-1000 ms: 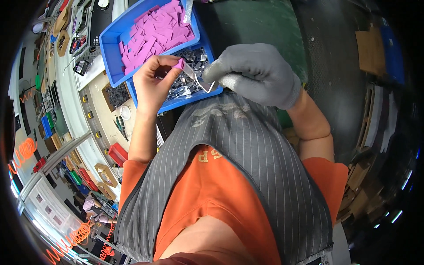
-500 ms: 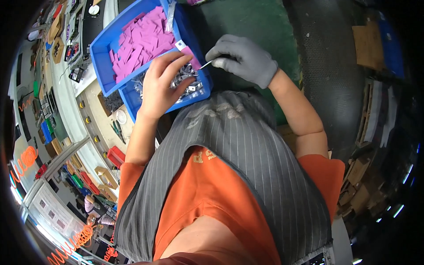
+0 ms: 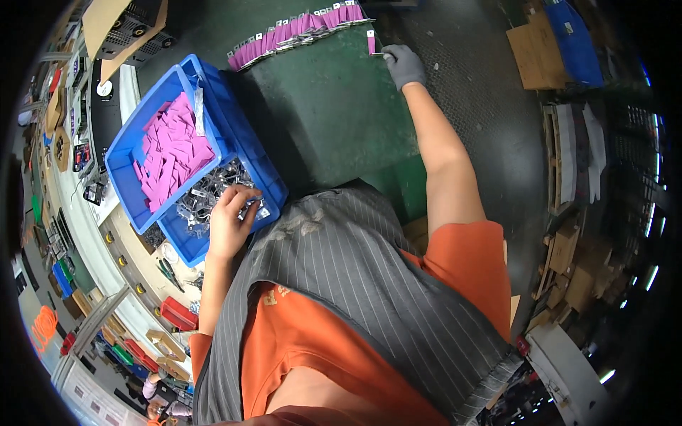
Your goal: Assembling pink plastic tags with metal clips at a workshop bench.
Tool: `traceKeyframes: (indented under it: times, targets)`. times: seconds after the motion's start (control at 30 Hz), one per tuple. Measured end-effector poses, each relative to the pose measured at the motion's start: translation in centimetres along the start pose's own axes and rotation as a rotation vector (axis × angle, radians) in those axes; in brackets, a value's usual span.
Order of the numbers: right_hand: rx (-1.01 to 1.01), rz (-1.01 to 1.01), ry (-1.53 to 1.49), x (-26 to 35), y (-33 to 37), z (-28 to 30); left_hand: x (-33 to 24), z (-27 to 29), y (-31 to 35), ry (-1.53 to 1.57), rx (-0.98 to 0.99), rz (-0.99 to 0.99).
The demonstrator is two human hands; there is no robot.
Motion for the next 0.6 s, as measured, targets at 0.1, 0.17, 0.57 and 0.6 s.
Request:
traceKeyframes:
  times: [0.1,0.17,0.57,0.6]
  targets:
    - [0.021,-0.048,0.065,-1.4,-1.9,-0.9,-0.1,-0.1,0.0,-0.005,0.039,0.025]
    - [0.055,-0.055,0.065,-2.3,-2.7,-1.0,-0.1,-0.2,0.0,-0.001,0.047,0.010]
    - [0.234,0.379,-0.487,16.3,4.7,-0.3,1.6,1.4,2.6,-0.003,-0.022,0.033]
    - [0.406,0.642,-0.503,20.4,6.8,0.0,1.8,1.8,3.0,-0.039,-0.017,0.061]
Point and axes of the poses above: each hand's wrist, its own y-axis away from the middle knuckle, its own z-axis out of the back of the hand, x = y × z, the point moved 1 cm from there along -y, towards the middle knuckle, and after that the axes turned 6 degrees about -y, right-handed, at the moved point
